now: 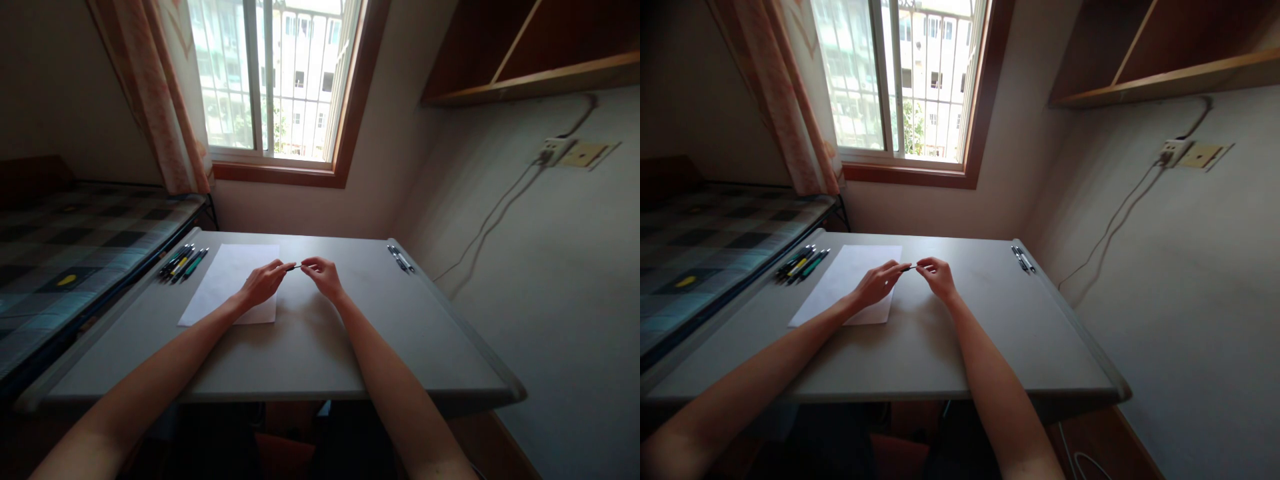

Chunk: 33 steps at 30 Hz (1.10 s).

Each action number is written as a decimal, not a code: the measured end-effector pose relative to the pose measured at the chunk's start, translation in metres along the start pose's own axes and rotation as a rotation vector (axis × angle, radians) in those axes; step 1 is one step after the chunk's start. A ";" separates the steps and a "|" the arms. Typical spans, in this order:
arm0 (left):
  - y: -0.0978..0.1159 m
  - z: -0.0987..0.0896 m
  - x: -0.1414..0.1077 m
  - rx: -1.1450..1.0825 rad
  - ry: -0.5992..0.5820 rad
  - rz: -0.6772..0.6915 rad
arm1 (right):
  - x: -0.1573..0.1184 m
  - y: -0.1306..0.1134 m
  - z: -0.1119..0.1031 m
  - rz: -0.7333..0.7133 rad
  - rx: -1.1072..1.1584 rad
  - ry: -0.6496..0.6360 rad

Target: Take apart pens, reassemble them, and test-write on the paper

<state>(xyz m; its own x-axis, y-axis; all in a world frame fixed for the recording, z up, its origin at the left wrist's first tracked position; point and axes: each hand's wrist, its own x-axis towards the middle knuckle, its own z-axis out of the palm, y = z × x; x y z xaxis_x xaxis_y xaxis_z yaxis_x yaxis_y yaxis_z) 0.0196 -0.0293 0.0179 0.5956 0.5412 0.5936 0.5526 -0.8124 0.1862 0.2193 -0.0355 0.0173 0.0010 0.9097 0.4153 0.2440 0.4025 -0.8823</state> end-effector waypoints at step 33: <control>0.001 0.000 -0.001 0.034 -0.051 0.010 | 0.000 -0.006 0.000 0.021 0.120 0.010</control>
<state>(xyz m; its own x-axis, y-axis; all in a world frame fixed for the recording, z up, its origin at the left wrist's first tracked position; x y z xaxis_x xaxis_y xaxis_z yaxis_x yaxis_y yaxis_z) 0.0195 -0.0301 0.0173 0.6299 0.5444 0.5540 0.5654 -0.8104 0.1535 0.2175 -0.0383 0.0223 0.0151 0.9173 0.3980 0.1262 0.3931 -0.9108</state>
